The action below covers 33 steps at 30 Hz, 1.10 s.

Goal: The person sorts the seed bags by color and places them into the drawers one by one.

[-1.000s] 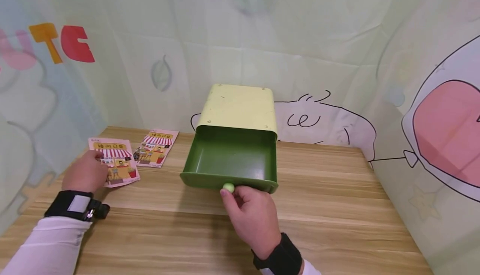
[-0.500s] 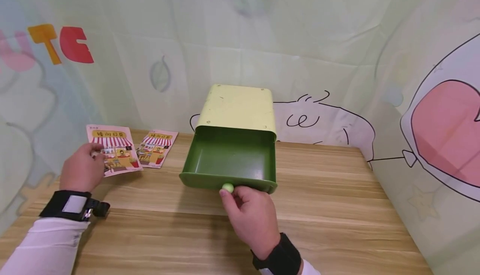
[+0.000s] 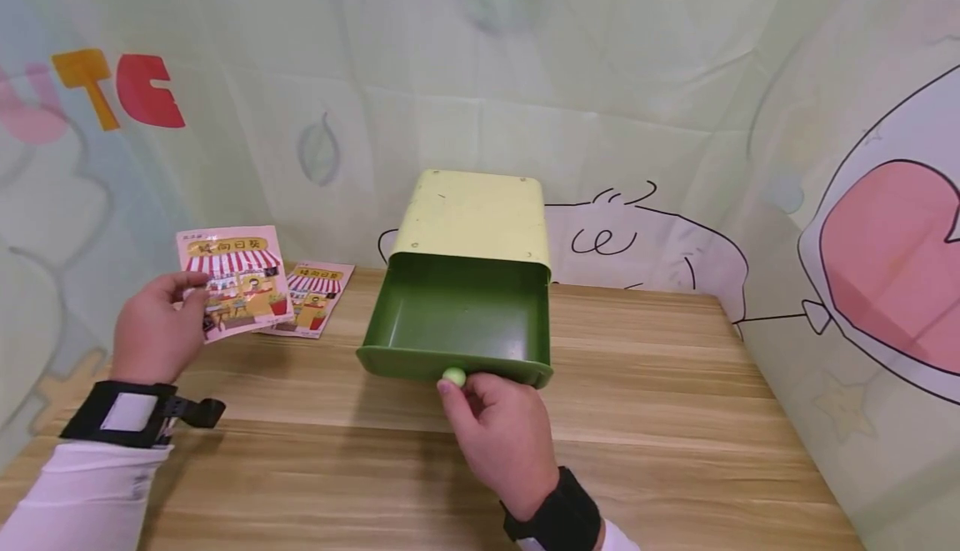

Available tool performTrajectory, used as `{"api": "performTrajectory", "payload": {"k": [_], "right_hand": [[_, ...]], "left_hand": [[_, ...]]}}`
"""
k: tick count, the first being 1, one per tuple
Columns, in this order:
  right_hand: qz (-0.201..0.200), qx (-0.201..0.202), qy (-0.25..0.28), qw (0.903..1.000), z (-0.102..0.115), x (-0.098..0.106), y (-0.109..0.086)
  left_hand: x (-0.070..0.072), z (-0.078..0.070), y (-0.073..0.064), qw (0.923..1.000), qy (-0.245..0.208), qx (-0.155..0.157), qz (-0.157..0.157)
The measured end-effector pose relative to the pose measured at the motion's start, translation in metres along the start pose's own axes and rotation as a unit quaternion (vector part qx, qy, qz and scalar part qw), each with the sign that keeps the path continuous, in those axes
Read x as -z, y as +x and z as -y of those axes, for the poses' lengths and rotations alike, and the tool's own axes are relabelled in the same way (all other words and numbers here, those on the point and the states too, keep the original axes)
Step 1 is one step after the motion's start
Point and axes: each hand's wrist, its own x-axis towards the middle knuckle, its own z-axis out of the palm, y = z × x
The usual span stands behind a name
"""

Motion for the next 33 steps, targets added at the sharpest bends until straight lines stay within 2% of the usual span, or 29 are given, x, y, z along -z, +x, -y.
{"api": "performTrajectory", "payload": {"k": [14, 26, 33], "right_hand": [[0.000, 0.000, -0.003, 1.0000, 0.000, 0.000, 0.000], [0.002, -0.004, 0.000, 1.0000, -0.001, -0.001, 0.001], [0.004, -0.005, -0.001, 1.0000, -0.001, -0.001, 0.001]], "left_hand": [[0.011, -0.036, -0.011, 0.9977, -0.062, -0.025, -0.004], [0.012, -0.053, -0.019, 0.9928, -0.118, -0.016, 0.015], [0.011, -0.064, -0.024, 0.9878, -0.151, -0.023, 0.029]]}}
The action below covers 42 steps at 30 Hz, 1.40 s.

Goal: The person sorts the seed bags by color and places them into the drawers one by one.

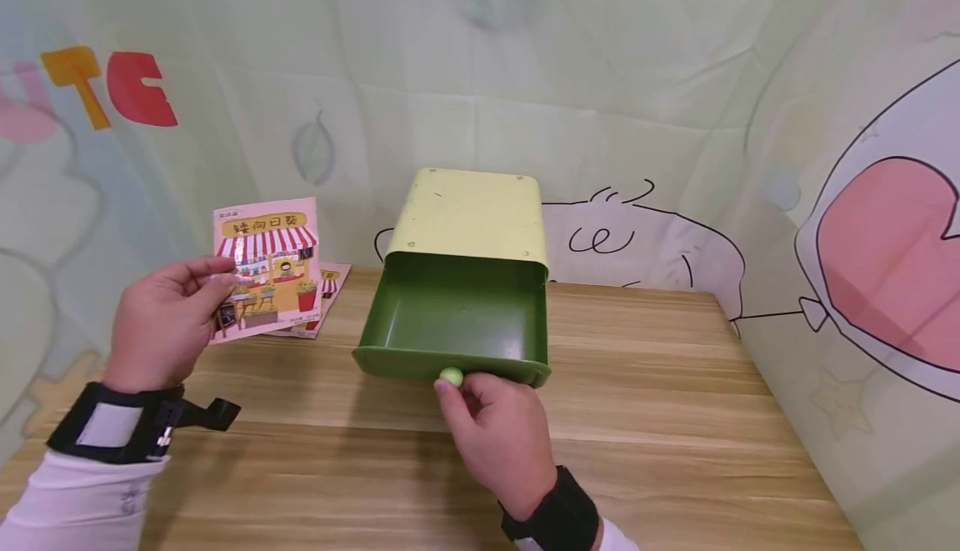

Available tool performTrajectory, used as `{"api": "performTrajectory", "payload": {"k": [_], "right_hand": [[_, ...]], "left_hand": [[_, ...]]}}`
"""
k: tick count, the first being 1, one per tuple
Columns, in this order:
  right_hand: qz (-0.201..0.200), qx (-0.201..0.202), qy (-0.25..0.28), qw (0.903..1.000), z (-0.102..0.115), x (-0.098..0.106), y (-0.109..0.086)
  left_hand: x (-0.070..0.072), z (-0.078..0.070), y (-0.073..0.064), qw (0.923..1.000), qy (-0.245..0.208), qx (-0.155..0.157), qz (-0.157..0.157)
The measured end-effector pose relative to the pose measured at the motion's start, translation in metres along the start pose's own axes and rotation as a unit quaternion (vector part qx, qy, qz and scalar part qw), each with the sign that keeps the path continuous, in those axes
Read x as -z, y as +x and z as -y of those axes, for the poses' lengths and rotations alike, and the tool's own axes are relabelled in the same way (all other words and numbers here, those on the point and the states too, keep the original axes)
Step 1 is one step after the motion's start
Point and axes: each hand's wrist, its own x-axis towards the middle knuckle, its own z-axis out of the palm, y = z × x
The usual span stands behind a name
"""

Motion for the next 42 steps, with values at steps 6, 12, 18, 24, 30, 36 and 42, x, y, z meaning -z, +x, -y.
{"api": "performTrajectory", "payload": {"k": [6, 12, 18, 24, 30, 36, 42], "right_hand": [[-0.003, 0.004, -0.002, 1.0000, 0.000, 0.000, 0.000], [-0.005, 0.005, -0.005, 1.0000, 0.000, 0.000, 0.000], [-0.004, 0.006, -0.006, 1.0000, 0.000, 0.000, 0.000], [0.001, 0.003, -0.004, 1.0000, 0.001, 0.001, 0.000], [0.003, 0.002, -0.001, 1.0000, 0.001, 0.001, 0.000], [0.001, 0.003, 0.000, 1.0000, 0.000, 0.001, 0.000], [0.004, 0.001, 0.001, 1.0000, 0.000, 0.001, 0.000]], "left_hand": [[-0.004, -0.007, -0.004, 0.9994, -0.023, -0.025, 0.004], [-0.009, -0.015, -0.009, 0.9964, -0.062, -0.050, 0.031], [-0.013, -0.021, -0.015, 0.9948, -0.069, -0.055, 0.050], [-0.016, -0.025, -0.019, 0.9925, -0.090, -0.047, 0.068], [-0.016, -0.029, -0.022, 0.9911, -0.094, -0.055, 0.076], [-0.015, -0.035, -0.027, 0.9821, -0.141, -0.041, 0.119], [-0.013, -0.042, -0.033, 0.9732, -0.166, -0.044, 0.153]]}}
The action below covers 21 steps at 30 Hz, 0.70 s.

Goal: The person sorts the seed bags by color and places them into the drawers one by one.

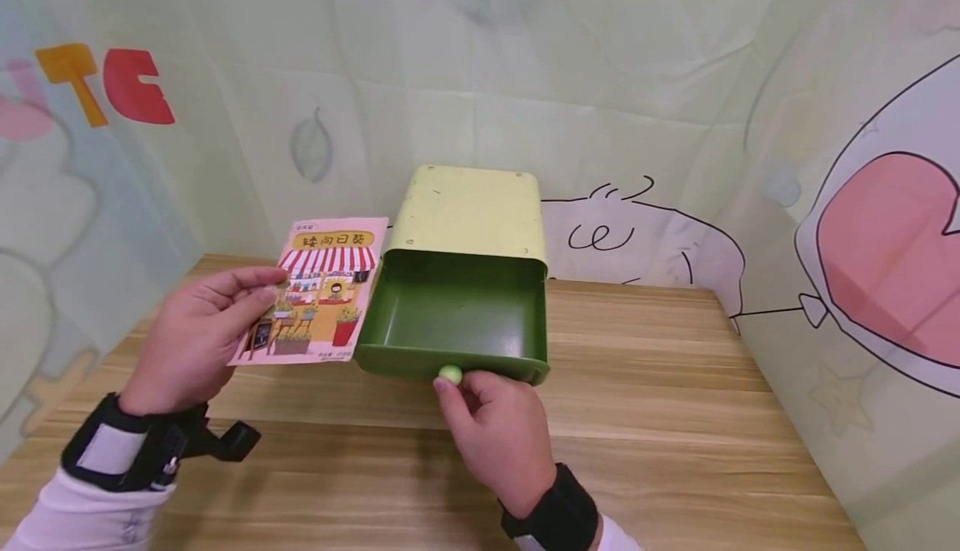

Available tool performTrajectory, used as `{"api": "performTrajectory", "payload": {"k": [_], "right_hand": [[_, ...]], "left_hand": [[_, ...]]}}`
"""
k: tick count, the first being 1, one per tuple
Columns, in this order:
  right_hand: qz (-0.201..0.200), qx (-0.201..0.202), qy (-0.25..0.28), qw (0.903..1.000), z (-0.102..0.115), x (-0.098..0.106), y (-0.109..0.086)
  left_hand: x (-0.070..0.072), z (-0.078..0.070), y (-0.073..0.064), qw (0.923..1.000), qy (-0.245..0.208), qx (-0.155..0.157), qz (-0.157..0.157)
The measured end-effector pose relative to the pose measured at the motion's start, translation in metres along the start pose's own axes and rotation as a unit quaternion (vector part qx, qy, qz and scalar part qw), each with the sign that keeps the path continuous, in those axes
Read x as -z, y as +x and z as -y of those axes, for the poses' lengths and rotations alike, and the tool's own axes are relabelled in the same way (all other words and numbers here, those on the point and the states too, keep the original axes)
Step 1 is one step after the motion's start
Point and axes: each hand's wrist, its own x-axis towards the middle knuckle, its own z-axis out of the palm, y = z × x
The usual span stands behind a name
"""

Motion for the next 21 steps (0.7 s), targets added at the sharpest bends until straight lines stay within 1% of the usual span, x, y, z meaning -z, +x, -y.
{"api": "performTrajectory", "payload": {"k": [3, 7, 10, 12, 17, 21], "right_hand": [[-0.001, 0.001, 0.000, 1.0000, 0.000, 0.000, 0.000], [0.000, -0.001, -0.003, 1.0000, -0.001, 0.000, 0.000], [0.003, -0.005, -0.006, 1.0000, -0.001, 0.000, 0.000], [0.005, -0.009, -0.007, 0.9999, -0.002, -0.001, 0.000], [0.006, -0.013, -0.009, 0.9999, -0.002, -0.001, 0.000], [0.010, -0.013, -0.008, 0.9998, -0.002, -0.001, 0.000]], "left_hand": [[-0.002, -0.003, -0.001, 0.9987, -0.045, -0.004, 0.024], [-0.005, -0.006, -0.003, 0.9938, -0.091, -0.001, 0.063], [-0.008, -0.007, -0.005, 0.9909, -0.099, 0.010, 0.090], [-0.010, -0.008, -0.006, 0.9897, -0.099, 0.018, 0.102], [-0.018, -0.009, -0.007, 0.9854, -0.113, 0.035, 0.122], [-0.022, -0.010, -0.007, 0.9833, -0.119, 0.038, 0.133]]}}
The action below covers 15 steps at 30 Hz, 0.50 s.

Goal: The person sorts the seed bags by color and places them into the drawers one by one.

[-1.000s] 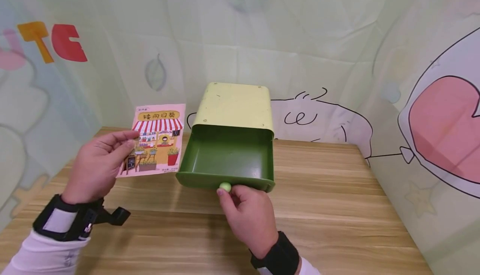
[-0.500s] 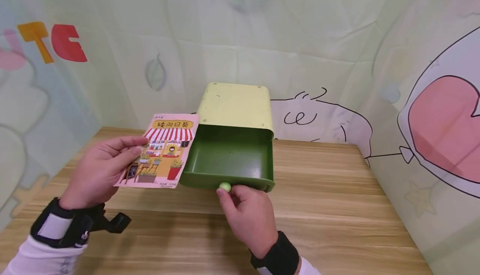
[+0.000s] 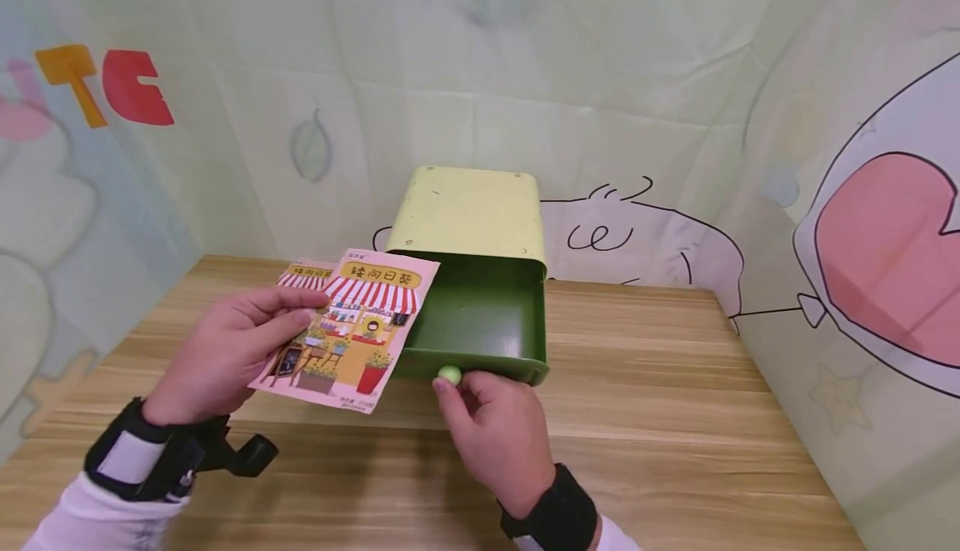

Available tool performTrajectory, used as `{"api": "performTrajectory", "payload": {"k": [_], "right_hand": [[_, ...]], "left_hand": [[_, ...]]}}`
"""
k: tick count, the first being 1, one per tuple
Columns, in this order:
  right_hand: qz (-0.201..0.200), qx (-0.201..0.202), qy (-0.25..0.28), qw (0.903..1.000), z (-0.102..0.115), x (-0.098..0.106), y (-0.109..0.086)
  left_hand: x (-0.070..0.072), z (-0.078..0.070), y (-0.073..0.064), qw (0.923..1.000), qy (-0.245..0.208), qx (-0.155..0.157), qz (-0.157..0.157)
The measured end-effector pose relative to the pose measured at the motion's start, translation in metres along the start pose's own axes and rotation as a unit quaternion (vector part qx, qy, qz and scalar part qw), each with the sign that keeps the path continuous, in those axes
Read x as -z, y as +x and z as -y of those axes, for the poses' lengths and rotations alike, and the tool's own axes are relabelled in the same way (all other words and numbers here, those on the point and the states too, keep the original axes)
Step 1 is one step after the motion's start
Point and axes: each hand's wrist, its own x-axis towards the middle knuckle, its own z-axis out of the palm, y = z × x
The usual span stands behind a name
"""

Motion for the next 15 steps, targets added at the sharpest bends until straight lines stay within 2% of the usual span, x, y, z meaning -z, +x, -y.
{"api": "performTrajectory", "payload": {"k": [10, 15], "right_hand": [[0.002, -0.001, 0.005, 1.0000, 0.001, 0.000, 0.000], [-0.002, -0.003, 0.006, 1.0000, 0.001, 0.000, 0.000]], "left_hand": [[-0.012, 0.000, 0.007, 0.9998, -0.006, -0.004, 0.017], [-0.015, 0.000, 0.012, 0.9996, 0.017, -0.006, 0.020]]}}
